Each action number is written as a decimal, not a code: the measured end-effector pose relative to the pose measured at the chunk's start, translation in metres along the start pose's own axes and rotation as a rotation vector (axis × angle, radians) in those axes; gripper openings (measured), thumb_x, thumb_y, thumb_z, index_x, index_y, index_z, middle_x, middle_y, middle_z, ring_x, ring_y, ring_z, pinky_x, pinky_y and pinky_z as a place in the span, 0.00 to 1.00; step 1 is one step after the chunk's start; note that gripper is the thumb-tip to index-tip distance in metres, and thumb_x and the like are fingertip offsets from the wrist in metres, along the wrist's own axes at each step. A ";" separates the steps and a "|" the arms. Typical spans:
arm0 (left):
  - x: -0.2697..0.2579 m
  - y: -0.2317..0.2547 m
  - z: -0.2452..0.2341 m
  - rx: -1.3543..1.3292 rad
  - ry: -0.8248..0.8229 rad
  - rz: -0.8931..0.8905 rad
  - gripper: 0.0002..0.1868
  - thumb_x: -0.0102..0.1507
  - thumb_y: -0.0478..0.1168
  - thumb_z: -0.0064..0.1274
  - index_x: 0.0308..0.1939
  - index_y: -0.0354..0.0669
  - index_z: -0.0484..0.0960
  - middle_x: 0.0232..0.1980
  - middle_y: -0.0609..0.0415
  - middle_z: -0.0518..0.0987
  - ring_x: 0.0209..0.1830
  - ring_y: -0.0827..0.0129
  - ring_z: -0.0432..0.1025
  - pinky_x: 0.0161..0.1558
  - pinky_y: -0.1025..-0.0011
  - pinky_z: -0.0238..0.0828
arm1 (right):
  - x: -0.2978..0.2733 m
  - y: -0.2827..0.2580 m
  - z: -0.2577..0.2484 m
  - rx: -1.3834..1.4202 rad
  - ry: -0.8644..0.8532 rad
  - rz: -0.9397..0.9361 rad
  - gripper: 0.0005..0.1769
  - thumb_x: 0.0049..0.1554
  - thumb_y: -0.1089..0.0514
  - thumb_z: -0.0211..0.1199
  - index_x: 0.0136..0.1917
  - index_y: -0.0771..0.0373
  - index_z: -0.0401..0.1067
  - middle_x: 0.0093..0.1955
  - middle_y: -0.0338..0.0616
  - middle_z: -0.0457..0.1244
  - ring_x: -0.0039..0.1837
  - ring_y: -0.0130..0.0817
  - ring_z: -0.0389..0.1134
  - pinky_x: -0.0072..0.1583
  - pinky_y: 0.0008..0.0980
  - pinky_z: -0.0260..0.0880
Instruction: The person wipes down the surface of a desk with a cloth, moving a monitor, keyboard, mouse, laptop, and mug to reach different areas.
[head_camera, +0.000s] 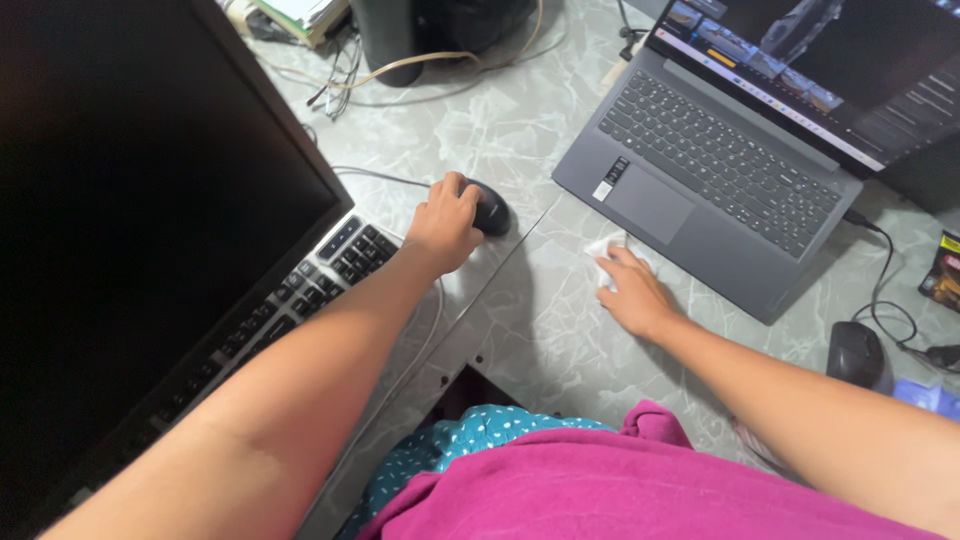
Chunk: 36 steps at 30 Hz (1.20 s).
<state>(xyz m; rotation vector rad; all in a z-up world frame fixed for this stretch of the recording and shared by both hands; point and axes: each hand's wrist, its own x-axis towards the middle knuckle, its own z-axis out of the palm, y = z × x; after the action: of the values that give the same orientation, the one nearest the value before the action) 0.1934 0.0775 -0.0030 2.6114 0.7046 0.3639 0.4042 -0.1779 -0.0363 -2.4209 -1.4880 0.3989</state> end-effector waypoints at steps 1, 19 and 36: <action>0.004 0.001 0.001 0.003 -0.004 0.008 0.27 0.54 0.36 0.61 0.57 0.44 0.74 0.62 0.47 0.67 0.65 0.52 0.64 0.57 0.53 0.68 | 0.004 -0.007 0.004 -0.005 -0.026 0.048 0.32 0.53 0.57 0.60 0.70 0.62 0.67 0.78 0.50 0.52 0.76 0.52 0.54 0.73 0.45 0.56; 0.047 -0.006 0.017 0.187 -0.285 0.075 0.40 0.53 0.33 0.63 0.68 0.53 0.64 0.68 0.52 0.62 0.73 0.53 0.55 0.61 0.47 0.65 | -0.048 0.000 -0.019 -0.066 0.006 -0.046 0.31 0.54 0.65 0.58 0.71 0.61 0.65 0.75 0.51 0.55 0.75 0.48 0.56 0.73 0.42 0.57; 0.017 -0.012 -0.063 -0.284 0.245 0.080 0.42 0.52 0.30 0.64 0.68 0.42 0.62 0.64 0.43 0.67 0.67 0.44 0.62 0.64 0.57 0.65 | 0.044 -0.086 -0.010 0.109 0.193 -0.400 0.17 0.54 0.70 0.59 0.57 0.64 0.73 0.62 0.48 0.65 0.66 0.50 0.64 0.67 0.43 0.66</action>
<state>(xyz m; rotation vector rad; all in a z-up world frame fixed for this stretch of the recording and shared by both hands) 0.1809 0.1158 0.0500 2.3512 0.5777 0.7604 0.3565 -0.1024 0.0004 -1.9515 -1.7550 0.1493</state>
